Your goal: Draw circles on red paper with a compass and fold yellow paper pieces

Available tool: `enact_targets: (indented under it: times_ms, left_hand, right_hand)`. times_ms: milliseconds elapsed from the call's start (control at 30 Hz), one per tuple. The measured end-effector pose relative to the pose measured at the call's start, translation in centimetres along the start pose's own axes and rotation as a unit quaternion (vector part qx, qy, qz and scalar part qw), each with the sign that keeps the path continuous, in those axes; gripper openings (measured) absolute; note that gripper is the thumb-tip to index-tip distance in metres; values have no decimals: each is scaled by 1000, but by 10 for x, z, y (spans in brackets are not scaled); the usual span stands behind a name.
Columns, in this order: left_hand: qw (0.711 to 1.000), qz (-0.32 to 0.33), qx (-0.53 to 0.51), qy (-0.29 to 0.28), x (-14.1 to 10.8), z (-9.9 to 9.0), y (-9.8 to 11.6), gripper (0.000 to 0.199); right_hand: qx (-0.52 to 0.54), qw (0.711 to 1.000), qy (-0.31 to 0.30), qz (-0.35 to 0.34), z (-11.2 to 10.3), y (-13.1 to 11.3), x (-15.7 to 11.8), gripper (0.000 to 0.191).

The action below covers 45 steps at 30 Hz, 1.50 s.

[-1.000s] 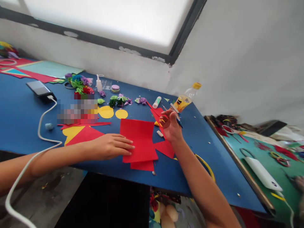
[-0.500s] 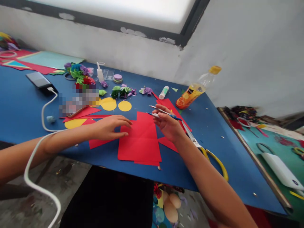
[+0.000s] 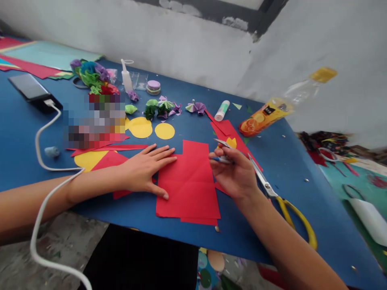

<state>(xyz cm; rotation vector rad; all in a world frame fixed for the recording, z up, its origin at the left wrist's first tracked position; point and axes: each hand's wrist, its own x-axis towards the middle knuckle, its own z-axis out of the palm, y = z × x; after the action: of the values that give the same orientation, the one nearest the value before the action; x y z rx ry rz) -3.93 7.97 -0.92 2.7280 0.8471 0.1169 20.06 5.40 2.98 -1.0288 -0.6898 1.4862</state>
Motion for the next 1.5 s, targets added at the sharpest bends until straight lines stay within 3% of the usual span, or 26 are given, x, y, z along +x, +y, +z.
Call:
enact_targets:
  times_ms: [67,167,367,500,567,700,800,1067,1200,1500]
  left_hand:
    - [1000,-5,8,18,0,3,-1,95]
    - [999,-17,16,35,-1,6,-2,89]
    - [1000,-5,19,17,-2,4,-4,86]
    - [1000,-1,18,22,-4,5,-5,86]
    - [1000,-2,18,24,-5,5,-5,86]
    - [999,-9,15,35,-7,8,-5,87]
    - [998,-21,18,55,-8,10,-4,90]
    - [997,-26,21,75,-9,14,-4,91]
    - [997,-29,13,71,-9,13,-4,90]
    - [996,-21,19,82,-10,14,-5,89]
  right_hand:
    - [-4,1000,-20,20,1,-2,-3,3]
    - [-39,996,-54,61,4,-1,-6,14]
    - [-130,980,-109,104,7,12,-8,20]
    - [-238,960,-134,58,5,20,-9,25]
    - [-295,945,-144,15,4,22,-11,17]
    - [-427,886,-166,-74,8,24,-17,17]
    - [-497,843,-179,-102,13,28,-19,18]
    - [-538,822,-123,-140,17,44,-16,10]
    - [-526,829,-103,-160,16,47,-19,10]
    - [-548,809,-127,-172,14,49,-17,9]
